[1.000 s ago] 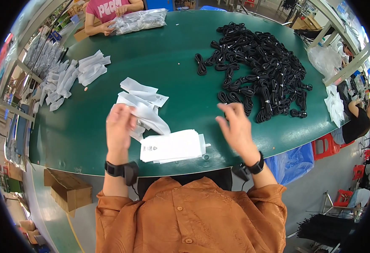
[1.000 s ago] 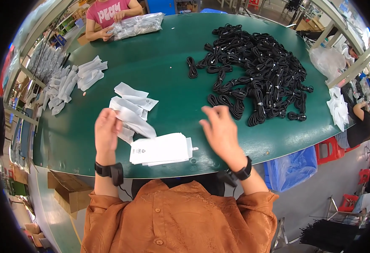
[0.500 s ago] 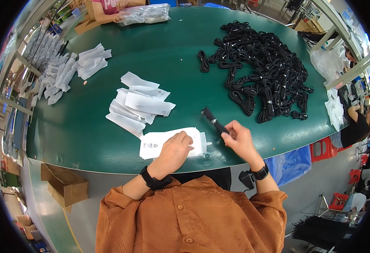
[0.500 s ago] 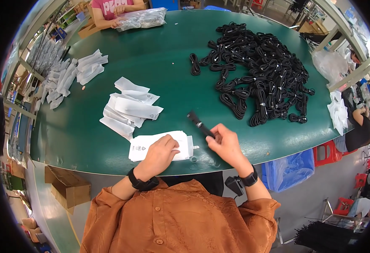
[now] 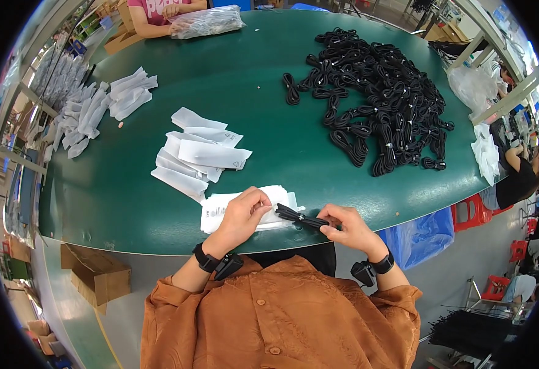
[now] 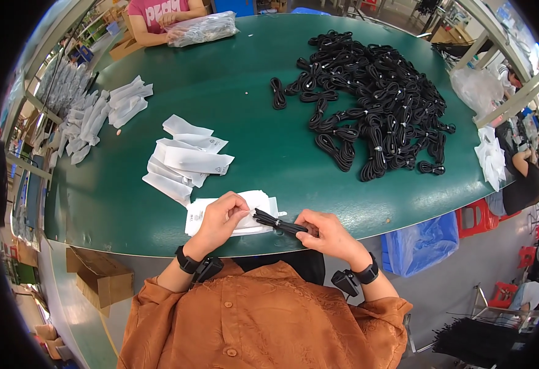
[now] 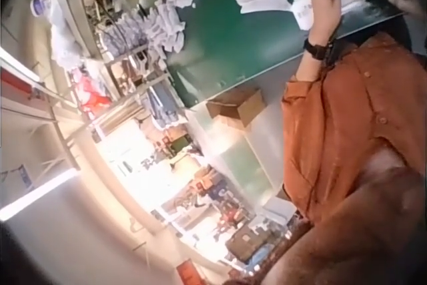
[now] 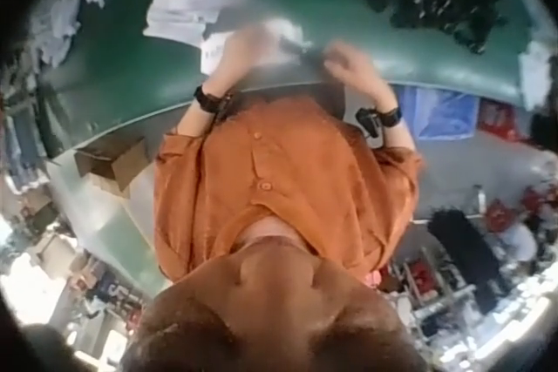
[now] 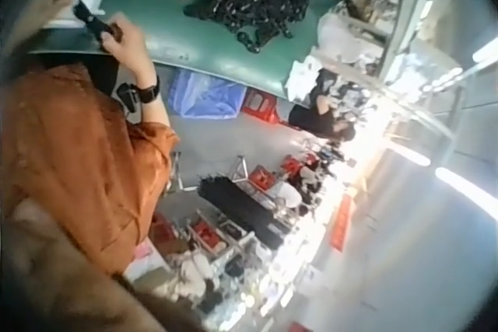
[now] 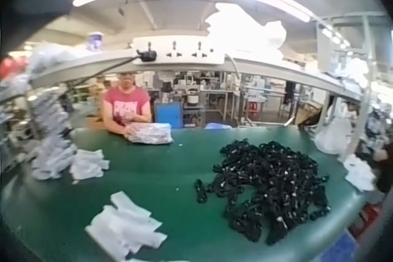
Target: The person packages black cables by hand, picking up a cable from a pile, sliding it into a white plastic sleeve, and placing it onto a stack. After repeating this process, the person gathers the stack of sleeved cables and moves them to the side of the workbench.
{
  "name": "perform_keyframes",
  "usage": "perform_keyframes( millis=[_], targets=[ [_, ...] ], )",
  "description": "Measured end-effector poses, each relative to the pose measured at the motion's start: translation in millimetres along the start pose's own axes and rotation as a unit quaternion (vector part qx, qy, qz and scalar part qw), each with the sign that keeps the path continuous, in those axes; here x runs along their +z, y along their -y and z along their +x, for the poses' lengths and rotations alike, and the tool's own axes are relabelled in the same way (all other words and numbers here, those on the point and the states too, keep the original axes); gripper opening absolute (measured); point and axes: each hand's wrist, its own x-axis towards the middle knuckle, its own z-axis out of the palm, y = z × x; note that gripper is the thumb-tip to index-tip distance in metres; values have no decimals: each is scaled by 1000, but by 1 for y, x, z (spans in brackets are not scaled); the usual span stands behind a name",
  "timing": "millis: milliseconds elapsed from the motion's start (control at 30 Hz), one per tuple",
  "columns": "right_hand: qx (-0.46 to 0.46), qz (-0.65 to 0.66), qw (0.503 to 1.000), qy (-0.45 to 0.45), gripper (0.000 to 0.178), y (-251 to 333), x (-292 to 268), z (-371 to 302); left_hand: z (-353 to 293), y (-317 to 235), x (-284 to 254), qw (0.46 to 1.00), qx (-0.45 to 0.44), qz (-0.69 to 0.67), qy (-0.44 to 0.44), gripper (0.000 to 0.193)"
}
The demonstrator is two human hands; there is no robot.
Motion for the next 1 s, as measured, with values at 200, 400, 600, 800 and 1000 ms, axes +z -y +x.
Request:
perform_keyframes(
  millis=[200,400,600,800,1000],
  targets=[
    [176,258,949,38,18,4,7,13,4,-1,-2,990,134,26,30,7],
    [295,468,833,35,31,-18,17,22,9,-8,-13,978,186,83,52,9],
    [308,501,809,22,34,-16,20,20,6,-9,-18,996,88,-5,33,10],
    [206,330,921,7,24,-4,30,17,9,-6,-11,982,173,77,24,11],
    [-215,-109,966,-94,27,28,31,29,12,-13,-15,992,118,36,19,11]
  ],
)
